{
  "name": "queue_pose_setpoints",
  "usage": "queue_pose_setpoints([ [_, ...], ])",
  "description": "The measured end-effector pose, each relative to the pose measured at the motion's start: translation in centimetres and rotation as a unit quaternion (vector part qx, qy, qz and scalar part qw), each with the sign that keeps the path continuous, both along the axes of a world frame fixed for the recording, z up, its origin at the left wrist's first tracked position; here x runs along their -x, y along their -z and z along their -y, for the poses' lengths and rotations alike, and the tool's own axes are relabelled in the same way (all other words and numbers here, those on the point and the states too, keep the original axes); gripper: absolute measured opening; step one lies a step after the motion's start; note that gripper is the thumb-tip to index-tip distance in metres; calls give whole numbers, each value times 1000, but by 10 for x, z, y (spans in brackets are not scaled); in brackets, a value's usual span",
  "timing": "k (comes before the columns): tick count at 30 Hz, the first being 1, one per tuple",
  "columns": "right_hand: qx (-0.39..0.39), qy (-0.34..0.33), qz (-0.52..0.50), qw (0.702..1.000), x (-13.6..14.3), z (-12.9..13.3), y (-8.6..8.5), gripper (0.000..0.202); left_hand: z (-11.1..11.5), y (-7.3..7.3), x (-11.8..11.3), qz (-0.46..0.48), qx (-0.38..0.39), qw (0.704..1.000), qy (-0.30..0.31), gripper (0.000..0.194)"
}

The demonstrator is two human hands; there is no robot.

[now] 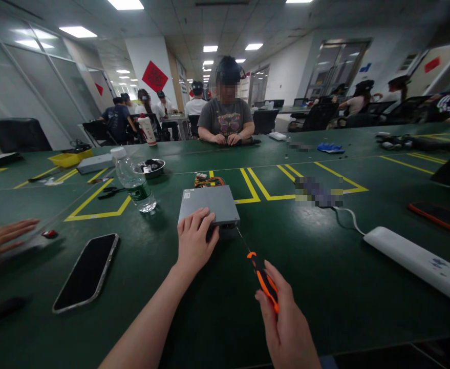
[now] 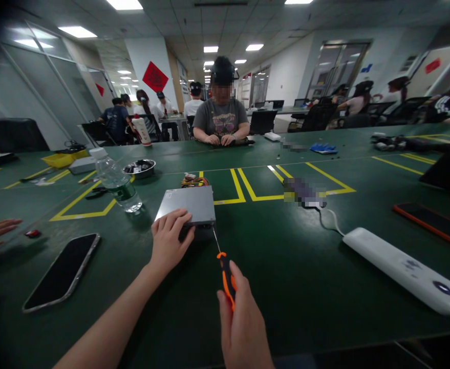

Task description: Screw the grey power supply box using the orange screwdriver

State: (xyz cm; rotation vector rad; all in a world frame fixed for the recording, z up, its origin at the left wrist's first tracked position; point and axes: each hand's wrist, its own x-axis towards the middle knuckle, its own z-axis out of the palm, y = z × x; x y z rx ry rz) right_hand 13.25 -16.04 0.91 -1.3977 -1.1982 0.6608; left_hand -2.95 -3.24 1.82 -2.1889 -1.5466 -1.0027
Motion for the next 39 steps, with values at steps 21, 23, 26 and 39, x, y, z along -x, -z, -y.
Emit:
queue_pose_setpoints([
  [21, -156, -8, 355, 922, -29, -16, 8, 31, 0, 1, 0, -4, 1, 1000, -1, 26],
  [23, -168, -18, 344, 924, -26, -14, 7, 38, 0, 2, 0, -6, 3, 1000, 0, 26],
  [26, -205, -32, 337, 918, -21, -11, 9, 39, -1, 1, 1, -5, 2, 1000, 0, 26],
  [39, -181, -6, 381, 907, -31, -15, 5, 29, -2, 2, 0, -6, -5, 1000, -4, 26],
])
